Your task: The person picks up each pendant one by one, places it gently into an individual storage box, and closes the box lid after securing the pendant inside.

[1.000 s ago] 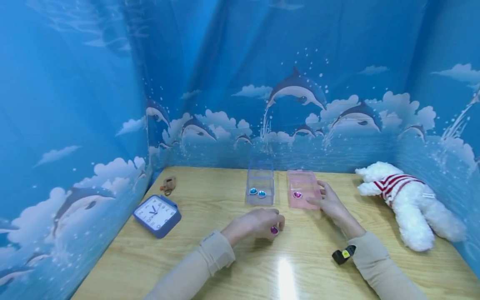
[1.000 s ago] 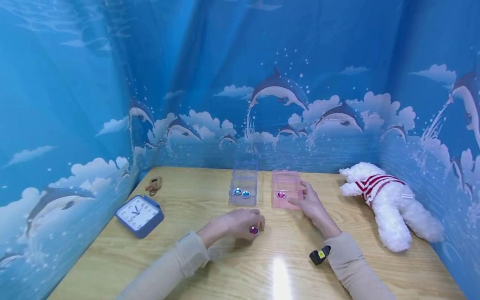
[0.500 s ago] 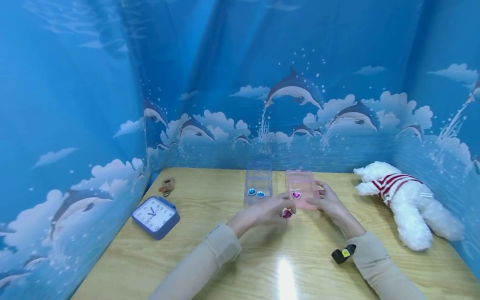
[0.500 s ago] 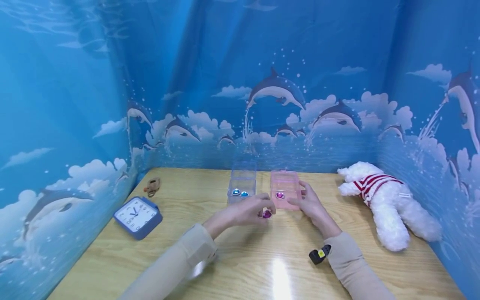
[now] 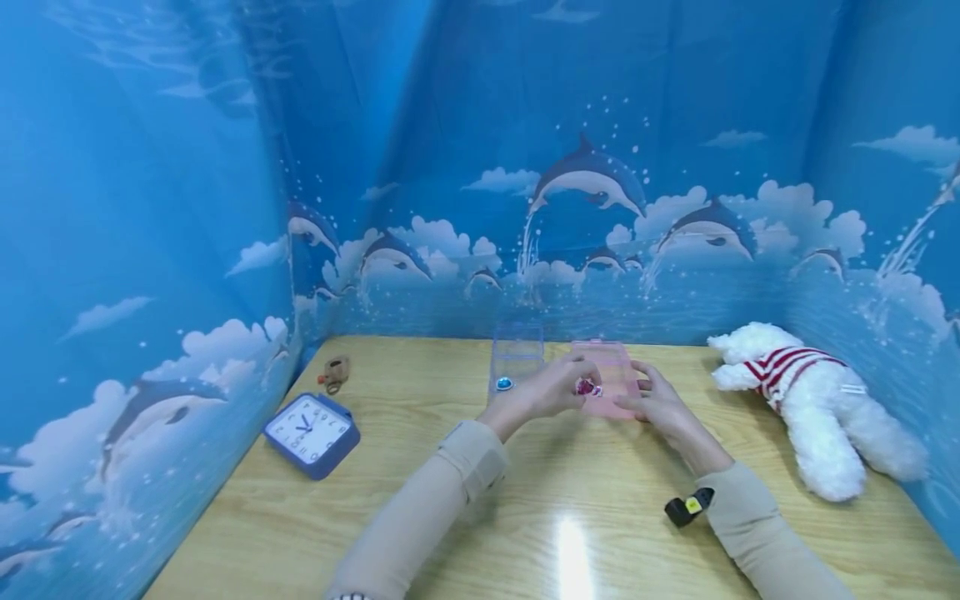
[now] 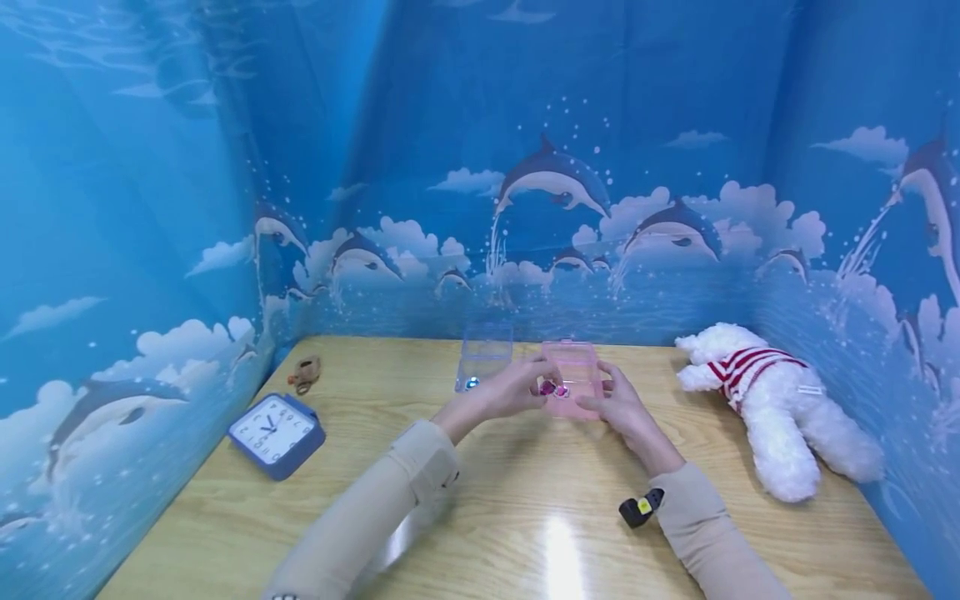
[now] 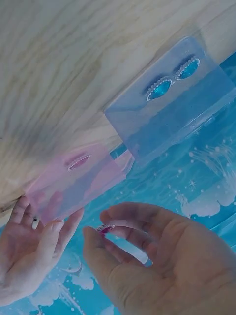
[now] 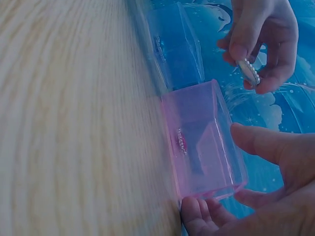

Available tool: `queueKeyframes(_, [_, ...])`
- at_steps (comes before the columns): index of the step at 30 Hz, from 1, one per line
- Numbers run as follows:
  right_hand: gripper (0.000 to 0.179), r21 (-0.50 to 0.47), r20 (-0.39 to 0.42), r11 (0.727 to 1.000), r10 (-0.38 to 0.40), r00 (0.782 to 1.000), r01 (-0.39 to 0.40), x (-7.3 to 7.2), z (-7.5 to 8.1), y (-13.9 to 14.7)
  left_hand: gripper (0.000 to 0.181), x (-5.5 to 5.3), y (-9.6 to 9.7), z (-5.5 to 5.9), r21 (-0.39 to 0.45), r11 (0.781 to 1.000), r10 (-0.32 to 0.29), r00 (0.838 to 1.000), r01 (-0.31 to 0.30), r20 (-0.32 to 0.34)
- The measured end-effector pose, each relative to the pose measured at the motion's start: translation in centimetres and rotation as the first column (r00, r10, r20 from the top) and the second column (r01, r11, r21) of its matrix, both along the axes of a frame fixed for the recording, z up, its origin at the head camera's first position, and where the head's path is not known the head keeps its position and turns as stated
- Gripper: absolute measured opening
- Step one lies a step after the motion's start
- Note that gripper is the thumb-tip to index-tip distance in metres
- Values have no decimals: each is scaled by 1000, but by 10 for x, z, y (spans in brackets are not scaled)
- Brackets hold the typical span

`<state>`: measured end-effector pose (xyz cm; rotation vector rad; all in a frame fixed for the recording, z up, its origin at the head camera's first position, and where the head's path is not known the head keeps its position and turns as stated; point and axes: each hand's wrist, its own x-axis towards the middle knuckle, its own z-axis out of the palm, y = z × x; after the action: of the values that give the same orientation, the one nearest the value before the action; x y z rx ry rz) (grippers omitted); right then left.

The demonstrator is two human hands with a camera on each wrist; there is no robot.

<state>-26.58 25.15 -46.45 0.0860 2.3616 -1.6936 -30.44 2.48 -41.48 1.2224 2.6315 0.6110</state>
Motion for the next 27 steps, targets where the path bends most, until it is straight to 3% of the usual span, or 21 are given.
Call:
queueKeyframes(4, [93, -5, 15, 1000, -10, 1000, 10, 0, 0, 2, 32, -9, 7, -2, 33, 997, 68, 998, -68, 5])
queueKeyframes(10, [91, -22, -4, 1000, -4, 1000, 4, 0, -2, 3, 32, -15, 17, -3, 37, 992, 119, 993, -119, -13])
queueKeyframes(20, [89, -27, -11, 1000, -7, 1000, 7, 1, 1, 4, 30, -25, 34, -8, 5, 996, 90, 993, -90, -79])
queueKeyframes(27, [86, -30, -18, 1000, 3, 1000, -4, 1, 0, 3, 28, -30, 43, -11, 13, 995, 95, 993, -95, -64])
